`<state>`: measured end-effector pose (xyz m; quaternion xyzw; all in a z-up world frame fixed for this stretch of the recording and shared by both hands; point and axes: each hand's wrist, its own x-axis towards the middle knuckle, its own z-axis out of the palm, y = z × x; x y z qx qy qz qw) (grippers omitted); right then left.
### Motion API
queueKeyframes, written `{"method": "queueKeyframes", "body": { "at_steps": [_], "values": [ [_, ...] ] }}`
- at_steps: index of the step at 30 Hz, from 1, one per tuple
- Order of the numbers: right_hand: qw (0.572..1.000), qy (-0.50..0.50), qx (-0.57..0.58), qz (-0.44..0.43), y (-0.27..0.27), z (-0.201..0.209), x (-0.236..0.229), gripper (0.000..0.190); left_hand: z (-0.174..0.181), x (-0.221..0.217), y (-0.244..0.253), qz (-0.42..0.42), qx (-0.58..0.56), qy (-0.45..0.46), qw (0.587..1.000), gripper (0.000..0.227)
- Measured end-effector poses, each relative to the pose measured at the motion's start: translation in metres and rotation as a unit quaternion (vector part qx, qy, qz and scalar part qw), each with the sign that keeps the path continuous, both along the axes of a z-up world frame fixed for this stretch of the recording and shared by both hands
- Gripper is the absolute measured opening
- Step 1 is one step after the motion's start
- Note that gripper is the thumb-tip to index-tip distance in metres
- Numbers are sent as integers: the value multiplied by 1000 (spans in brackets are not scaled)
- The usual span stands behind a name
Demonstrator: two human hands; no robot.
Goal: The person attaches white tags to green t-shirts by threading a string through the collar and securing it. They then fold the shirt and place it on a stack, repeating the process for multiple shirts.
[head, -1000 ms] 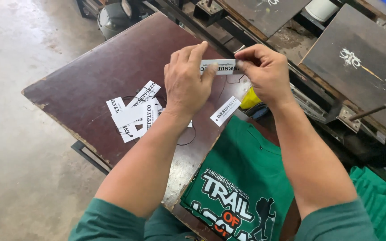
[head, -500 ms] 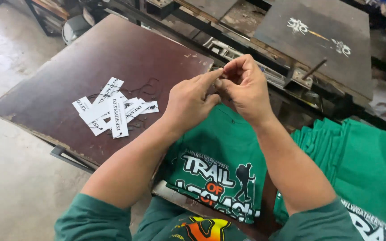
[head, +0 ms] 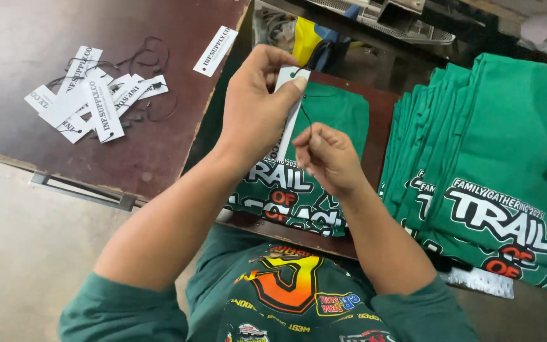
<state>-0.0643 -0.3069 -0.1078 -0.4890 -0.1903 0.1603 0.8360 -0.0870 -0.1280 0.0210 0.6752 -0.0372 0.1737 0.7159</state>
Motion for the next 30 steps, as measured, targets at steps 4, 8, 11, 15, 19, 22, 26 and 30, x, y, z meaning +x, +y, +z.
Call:
{"method": "queueKeyframes", "body": {
  "at_steps": [4, 8, 11, 15, 19, 22, 26, 30],
  "values": [
    [997, -4, -81, 3, -42, -21, -7, 25, -43, 5, -6, 64, 24, 74, 995, 13],
    [957, -11, -240, -164, -51, -51, 8, 11, -148, 42, 5, 104, 48, 133, 984, 31],
    [895, -71, -379, -222, -55, -61, 16, 11, -178, 39, 2, 169, 285, 103, 938, 55],
    [825, -221, -472, -218, -41, -42, 27, 8, -195, 51, -17, 12, 349, -136, 927, 61],
    [849, -169, -453, -212, -38, -36, 48, 9, -211, 70, -35, -83, 321, -16, 943, 30],
    [876, -82, -425, -213, -43, -28, 57, 8, -218, 86, -33, -18, 282, -27, 959, 10],
    [914, -15, -322, -246, -38, -36, 81, 15, -211, 100, -25, 2, 298, 80, 951, 7],
    [923, -16, -297, -243, -23, -36, 99, 20, -176, 102, -35, 37, 207, 56, 976, 26]
  ]
}}
